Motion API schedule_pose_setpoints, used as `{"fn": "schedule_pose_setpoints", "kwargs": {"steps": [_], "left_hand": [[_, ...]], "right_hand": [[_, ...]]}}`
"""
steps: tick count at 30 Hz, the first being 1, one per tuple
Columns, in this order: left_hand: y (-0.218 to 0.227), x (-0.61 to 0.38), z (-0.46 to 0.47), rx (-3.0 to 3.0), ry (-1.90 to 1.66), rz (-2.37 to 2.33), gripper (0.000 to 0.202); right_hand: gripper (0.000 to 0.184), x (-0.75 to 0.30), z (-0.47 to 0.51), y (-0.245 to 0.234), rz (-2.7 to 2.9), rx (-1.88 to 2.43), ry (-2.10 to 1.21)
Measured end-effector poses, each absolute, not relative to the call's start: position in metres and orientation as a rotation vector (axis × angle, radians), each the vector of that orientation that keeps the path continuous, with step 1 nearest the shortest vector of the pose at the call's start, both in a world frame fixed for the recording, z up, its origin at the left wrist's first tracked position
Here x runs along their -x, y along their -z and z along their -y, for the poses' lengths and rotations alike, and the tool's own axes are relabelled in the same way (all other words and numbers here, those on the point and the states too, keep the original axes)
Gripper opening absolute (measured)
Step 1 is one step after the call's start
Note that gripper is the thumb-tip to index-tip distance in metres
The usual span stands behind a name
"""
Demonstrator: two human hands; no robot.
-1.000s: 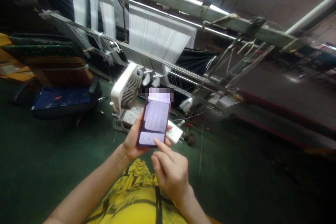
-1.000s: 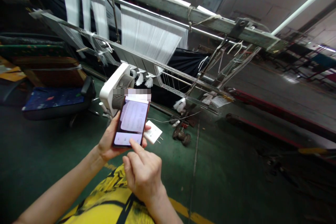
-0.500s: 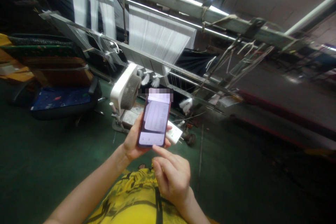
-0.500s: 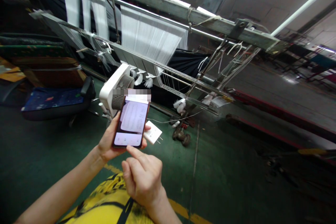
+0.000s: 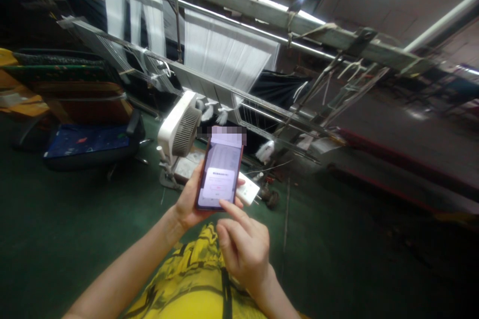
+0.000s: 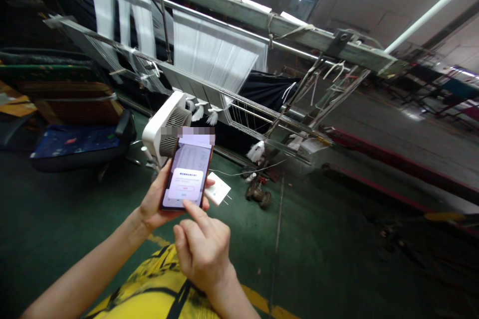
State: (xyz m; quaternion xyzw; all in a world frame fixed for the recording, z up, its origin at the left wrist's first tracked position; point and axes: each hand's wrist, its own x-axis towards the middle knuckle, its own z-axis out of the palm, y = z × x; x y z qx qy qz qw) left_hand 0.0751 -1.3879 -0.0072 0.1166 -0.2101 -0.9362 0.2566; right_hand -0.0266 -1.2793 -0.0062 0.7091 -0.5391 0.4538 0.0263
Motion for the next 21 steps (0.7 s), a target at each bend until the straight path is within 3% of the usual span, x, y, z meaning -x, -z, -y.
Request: {"fn": "schedule_pose_setpoints", "kwargs": {"steps": [9,21], "left_hand": [[0.009,-0.078,1.385,-0.365,2.525,0.556,0.070],[0.010,-0.081,1.382,-0.296,2.545,0.585,0.068]], "right_hand": [[0.018,0.023,1.285,0.006,1.739,-2.225,-1.305],[0.011,0.020,1.272,0.009,1.556,-2.127,-1.468]]}}
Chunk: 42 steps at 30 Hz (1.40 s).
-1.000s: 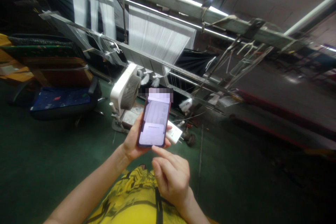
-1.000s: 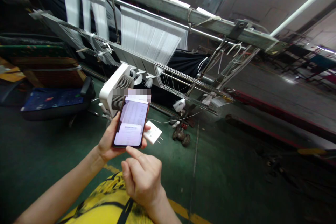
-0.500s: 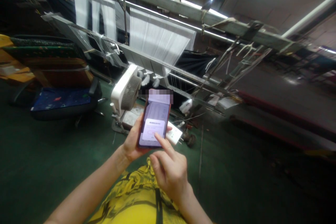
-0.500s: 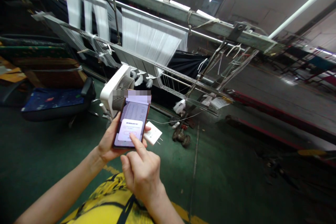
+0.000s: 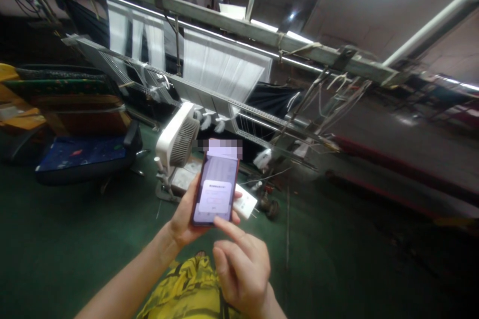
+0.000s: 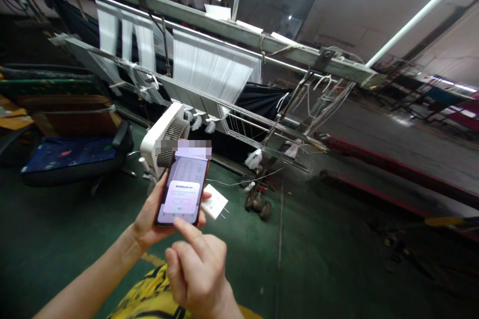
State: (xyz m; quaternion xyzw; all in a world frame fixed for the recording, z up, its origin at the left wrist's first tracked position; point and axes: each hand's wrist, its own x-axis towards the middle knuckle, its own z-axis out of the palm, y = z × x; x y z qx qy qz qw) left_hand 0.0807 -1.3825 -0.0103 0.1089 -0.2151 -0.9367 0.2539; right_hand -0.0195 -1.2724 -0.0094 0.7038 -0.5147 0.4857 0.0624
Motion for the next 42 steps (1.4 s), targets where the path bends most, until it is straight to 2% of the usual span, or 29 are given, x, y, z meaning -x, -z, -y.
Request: {"fn": "schedule_pose_setpoints", "kwargs": {"steps": [21,34,42], "left_hand": [[0.0131,-0.0837,1.3799,-0.232,2.606,0.567,0.075],[0.0098,-0.0826,1.3789,-0.300,2.544,0.555,0.067],[0.0110,-0.0823,1.3766,-0.403,2.495,0.435,0.058]], "right_hand": [[0.013,0.0152,1.2684,0.0121,1.602,-2.116,-1.493],[0.012,0.0156,1.2687,0.0091,1.601,-2.131,-1.508],[0.012,0.0133,1.2757,0.0077,1.791,-2.149,-1.426]]}}
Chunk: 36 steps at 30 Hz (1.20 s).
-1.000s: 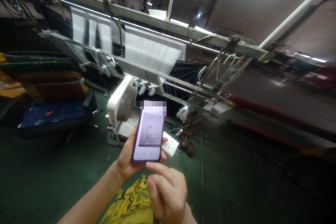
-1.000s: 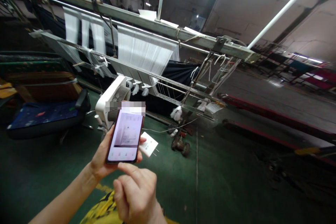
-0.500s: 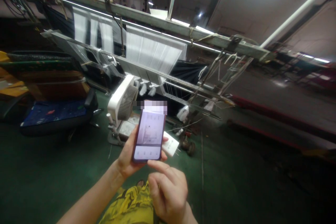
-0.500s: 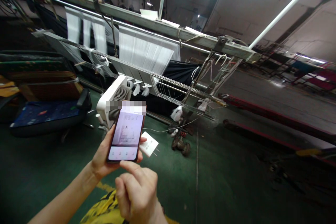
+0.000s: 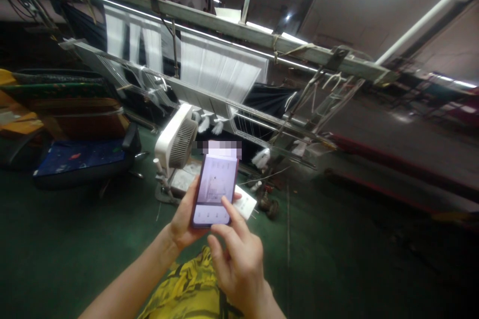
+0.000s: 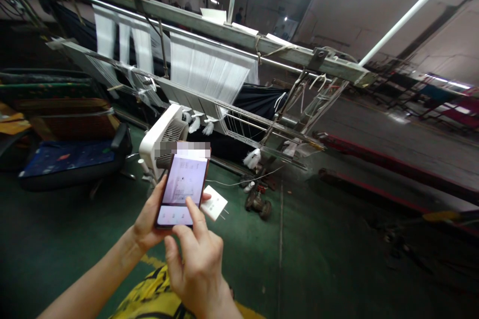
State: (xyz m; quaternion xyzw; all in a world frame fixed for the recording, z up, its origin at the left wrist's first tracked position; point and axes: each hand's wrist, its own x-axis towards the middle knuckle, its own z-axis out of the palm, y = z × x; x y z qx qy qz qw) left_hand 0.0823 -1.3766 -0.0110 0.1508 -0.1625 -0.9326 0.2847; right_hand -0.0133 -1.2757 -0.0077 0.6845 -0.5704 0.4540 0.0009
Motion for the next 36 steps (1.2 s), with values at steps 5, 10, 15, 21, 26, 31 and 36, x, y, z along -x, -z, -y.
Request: {"fn": "schedule_pose_setpoints", "kwargs": {"steps": [5,10,15,21,26,31,36], "left_hand": [[0.012,-0.082,1.375,-0.422,2.490,0.451,0.057],[0.013,-0.083,1.375,-0.425,2.483,0.470,0.056],[0.012,-0.084,1.377,-0.331,2.649,0.553,0.079],[0.011,-0.084,1.377,-0.337,2.672,0.593,0.088],[0.012,-0.084,1.378,-0.344,2.667,0.611,0.089],[0.011,-0.083,1.379,-0.342,2.646,0.582,0.087],[0.012,-0.084,1.380,-0.341,2.651,0.509,0.084]], "right_hand": [[0.012,0.010,1.277,0.010,1.878,-2.105,-1.407],[0.016,0.009,1.278,0.008,1.924,-2.116,-1.343],[0.019,0.008,1.278,-0.001,1.685,-2.437,-1.300],[0.016,0.010,1.276,-0.004,1.584,-2.354,-1.440],[0.014,0.011,1.276,0.001,1.584,-2.307,-1.459],[0.014,0.013,1.277,0.004,1.603,-2.269,-1.491],[0.014,0.014,1.278,0.006,1.621,-2.246,-1.495]]}}
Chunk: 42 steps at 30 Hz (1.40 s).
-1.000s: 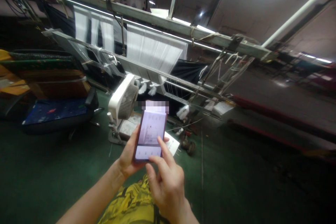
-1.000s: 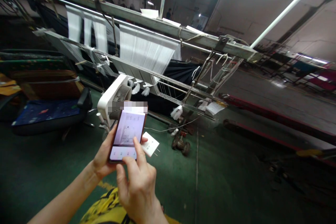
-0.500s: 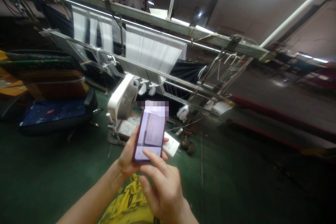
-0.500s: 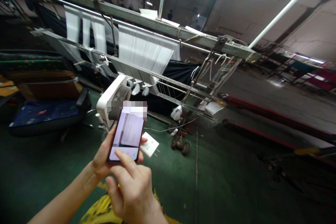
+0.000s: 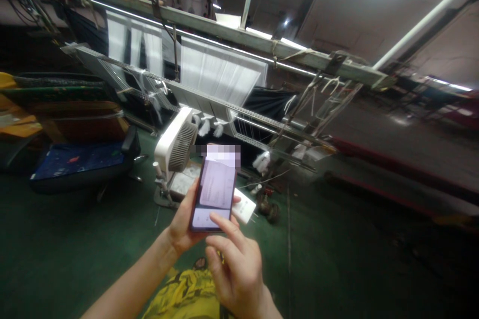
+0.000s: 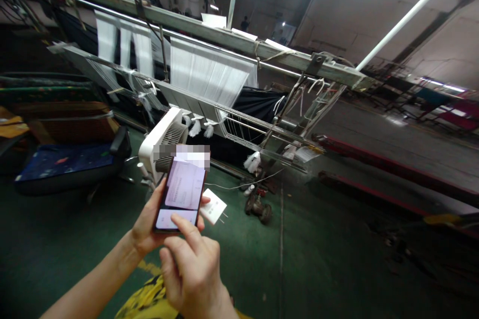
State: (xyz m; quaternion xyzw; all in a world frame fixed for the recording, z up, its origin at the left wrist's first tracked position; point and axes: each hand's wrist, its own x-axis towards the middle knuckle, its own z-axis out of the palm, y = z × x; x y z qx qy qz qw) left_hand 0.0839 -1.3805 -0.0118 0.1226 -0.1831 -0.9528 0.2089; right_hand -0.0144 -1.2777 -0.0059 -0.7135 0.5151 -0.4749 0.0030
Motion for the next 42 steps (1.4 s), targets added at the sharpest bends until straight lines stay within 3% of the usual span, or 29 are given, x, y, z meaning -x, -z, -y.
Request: {"fn": "schedule_pose_setpoints", "kwargs": {"steps": [10,20,26,42], "left_hand": [[0.0077,-0.0803,1.3817,-0.417,2.506,0.403,0.061],[0.0122,-0.0799,1.3822,-0.399,2.503,0.429,0.060],[0.0161,-0.0808,1.3839,-0.275,2.665,0.513,0.081],[0.0150,-0.0756,1.3851,-0.344,2.604,0.480,0.074]], "right_hand": [[0.016,0.0154,1.2804,0.0085,-1.706,2.137,1.438],[0.017,0.0158,1.2838,0.0085,-1.803,2.067,1.426],[0.018,0.0142,1.2830,0.0024,-1.533,2.266,1.309],[0.016,0.0221,1.2823,0.0062,-1.580,2.225,1.475]]}}
